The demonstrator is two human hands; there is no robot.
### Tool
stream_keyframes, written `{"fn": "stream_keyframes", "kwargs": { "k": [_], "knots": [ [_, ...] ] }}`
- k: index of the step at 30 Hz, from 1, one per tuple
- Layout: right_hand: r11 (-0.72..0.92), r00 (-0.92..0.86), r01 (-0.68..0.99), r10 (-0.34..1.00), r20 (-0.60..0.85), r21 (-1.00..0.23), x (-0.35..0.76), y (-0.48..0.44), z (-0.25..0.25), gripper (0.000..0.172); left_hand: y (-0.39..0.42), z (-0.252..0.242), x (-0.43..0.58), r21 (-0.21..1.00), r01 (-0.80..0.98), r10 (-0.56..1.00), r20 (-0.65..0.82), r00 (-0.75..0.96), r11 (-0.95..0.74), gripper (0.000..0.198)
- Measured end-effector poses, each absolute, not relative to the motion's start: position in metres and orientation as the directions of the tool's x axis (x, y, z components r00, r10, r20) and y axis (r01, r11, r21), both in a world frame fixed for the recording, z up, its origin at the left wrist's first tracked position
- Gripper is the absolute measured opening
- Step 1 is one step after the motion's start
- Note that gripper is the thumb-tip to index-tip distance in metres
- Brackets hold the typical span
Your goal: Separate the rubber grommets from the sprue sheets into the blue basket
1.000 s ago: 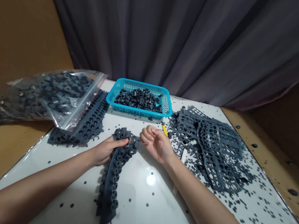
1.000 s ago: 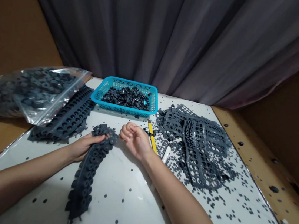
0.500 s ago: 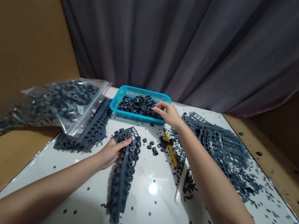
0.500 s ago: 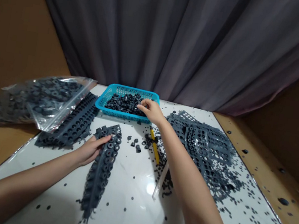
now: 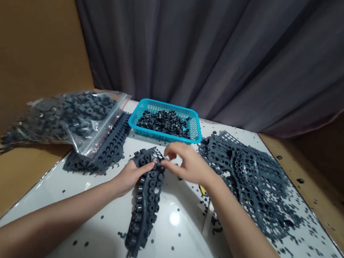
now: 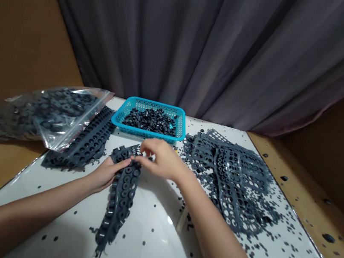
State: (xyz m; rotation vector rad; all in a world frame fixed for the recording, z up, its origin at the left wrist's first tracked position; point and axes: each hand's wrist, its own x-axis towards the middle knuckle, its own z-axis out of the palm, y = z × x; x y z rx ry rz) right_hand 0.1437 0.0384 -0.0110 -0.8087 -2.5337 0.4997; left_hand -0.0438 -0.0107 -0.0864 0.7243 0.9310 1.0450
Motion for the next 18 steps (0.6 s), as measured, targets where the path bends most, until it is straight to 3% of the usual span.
{"fn": "stream_keyframes", "kwargs": {
  "k": [3, 9, 13, 18],
  "knots": [
    [0.789, -0.79, 0.422, 0.561, 0.245, -0.446, 0.139, 0.019, -0.014, 0.015, -0.012, -0.09, -0.045, 0.895, -0.343, 0.951, -0.218, 0.22, 0.285, 0.028],
    [0.666, -0.735, 0.488, 0.662, 0.147, -0.564, 0.145, 0.02, -0.021, 0.017, -0.014, -0.093, -0.048, 0.889, -0.318, 0.929, -0.245, 0.276, 0.329, 0.026],
    [0.658, -0.759, 0.529, 0.65, 0.05, -0.536, 0.143, 0.017, -0.025, 0.021, -0.014, -0.095, -0.049, 0.873, -0.332, 0.922, -0.271, 0.276, 0.356, 0.023],
    [0.673, -0.758, 0.558, 0.652, 0.033, -0.487, 0.138, 0.012, -0.029, 0.021, -0.015, -0.094, -0.049, 0.841, -0.371, 0.907, -0.293, 0.301, 0.394, 0.029]
  ]
}}
